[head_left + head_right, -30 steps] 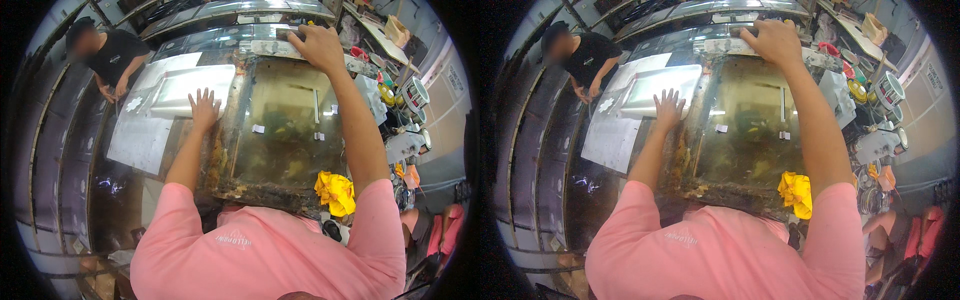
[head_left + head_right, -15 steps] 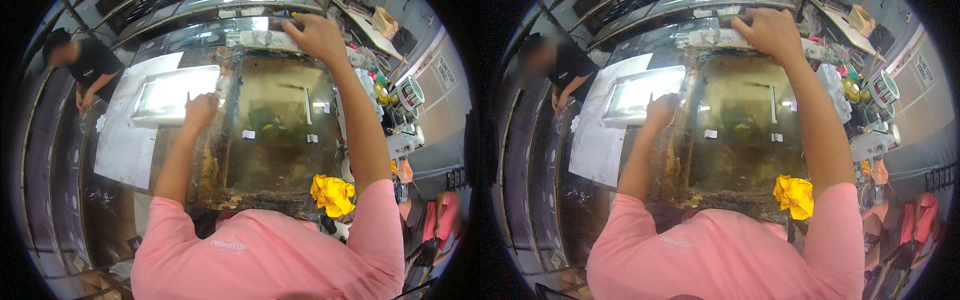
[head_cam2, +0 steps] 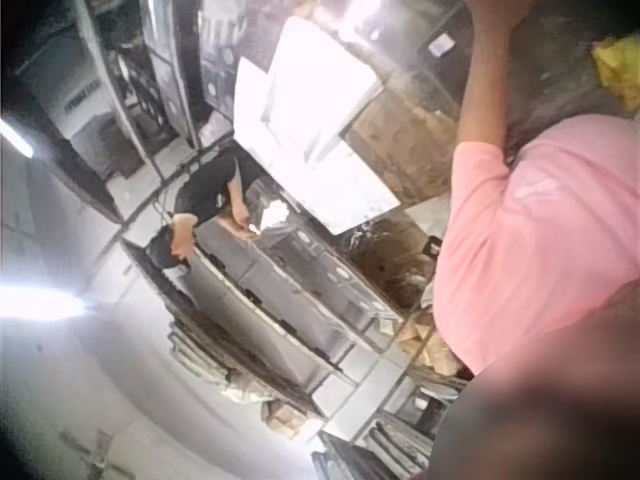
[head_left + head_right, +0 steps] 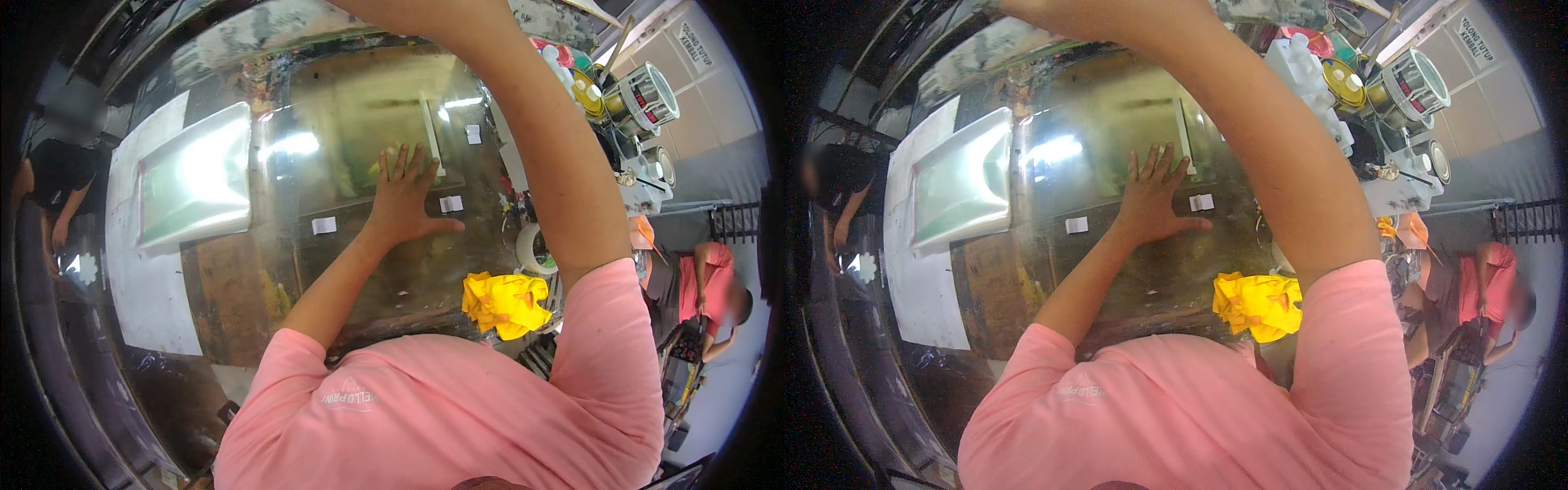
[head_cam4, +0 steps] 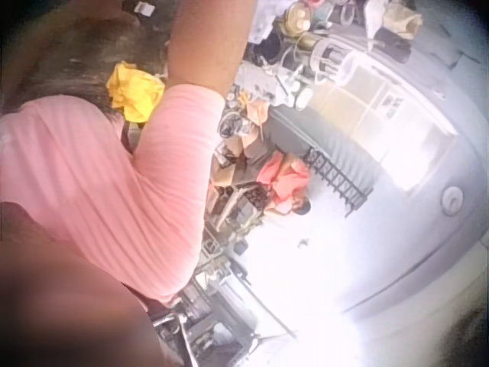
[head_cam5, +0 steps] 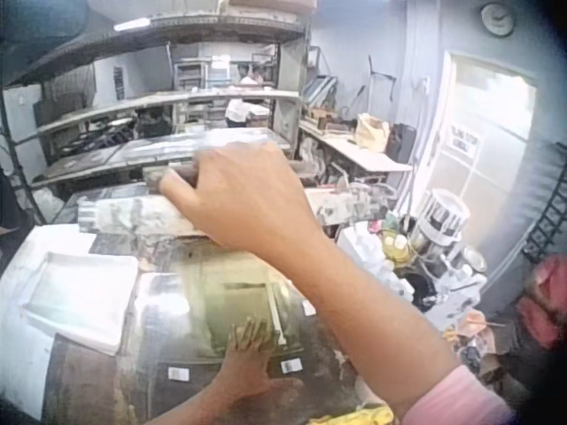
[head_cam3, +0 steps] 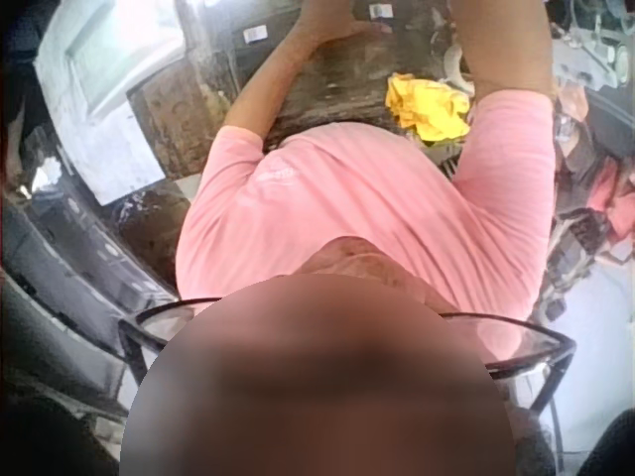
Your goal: The person repeatedly uses a squeegee to pull white ink across a screen printing frame with a flower stencil, then lifts the frame to reveal the printed design on the fabric below. The person repeats this cycle multiple times on the same work area.
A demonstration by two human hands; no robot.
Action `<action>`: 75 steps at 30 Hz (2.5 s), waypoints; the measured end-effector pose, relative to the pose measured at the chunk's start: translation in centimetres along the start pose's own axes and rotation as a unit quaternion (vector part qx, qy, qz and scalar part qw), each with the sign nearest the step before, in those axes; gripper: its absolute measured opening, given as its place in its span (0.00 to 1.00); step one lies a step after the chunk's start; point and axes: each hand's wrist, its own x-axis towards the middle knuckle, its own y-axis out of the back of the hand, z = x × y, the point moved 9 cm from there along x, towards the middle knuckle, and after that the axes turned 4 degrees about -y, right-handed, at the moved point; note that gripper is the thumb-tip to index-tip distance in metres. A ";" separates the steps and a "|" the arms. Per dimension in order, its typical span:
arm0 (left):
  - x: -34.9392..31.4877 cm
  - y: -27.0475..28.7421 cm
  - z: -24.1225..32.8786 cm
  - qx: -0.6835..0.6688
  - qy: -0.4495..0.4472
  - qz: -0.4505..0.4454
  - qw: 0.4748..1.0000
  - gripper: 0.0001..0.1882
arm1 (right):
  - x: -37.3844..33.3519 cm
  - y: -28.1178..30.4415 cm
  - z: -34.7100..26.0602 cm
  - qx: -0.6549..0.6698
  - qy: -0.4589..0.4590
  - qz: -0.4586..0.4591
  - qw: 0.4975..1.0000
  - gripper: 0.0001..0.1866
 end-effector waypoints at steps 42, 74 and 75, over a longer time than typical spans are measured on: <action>-16.6 11.5 -11.6 -0.355 0.271 0.232 0.864 0.54 | -19.6 -9.7 -2.3 0.029 0.039 -0.305 0.951 0.19; -19.3 7.9 -11.5 -0.111 0.263 0.258 0.923 0.62 | -16.3 -24.1 5.7 0.016 0.012 -0.229 0.973 0.26; -19.4 7.9 -11.6 -0.113 0.266 0.258 0.922 0.62 | -17.9 -22.1 3.9 0.003 0.002 -0.252 0.968 0.24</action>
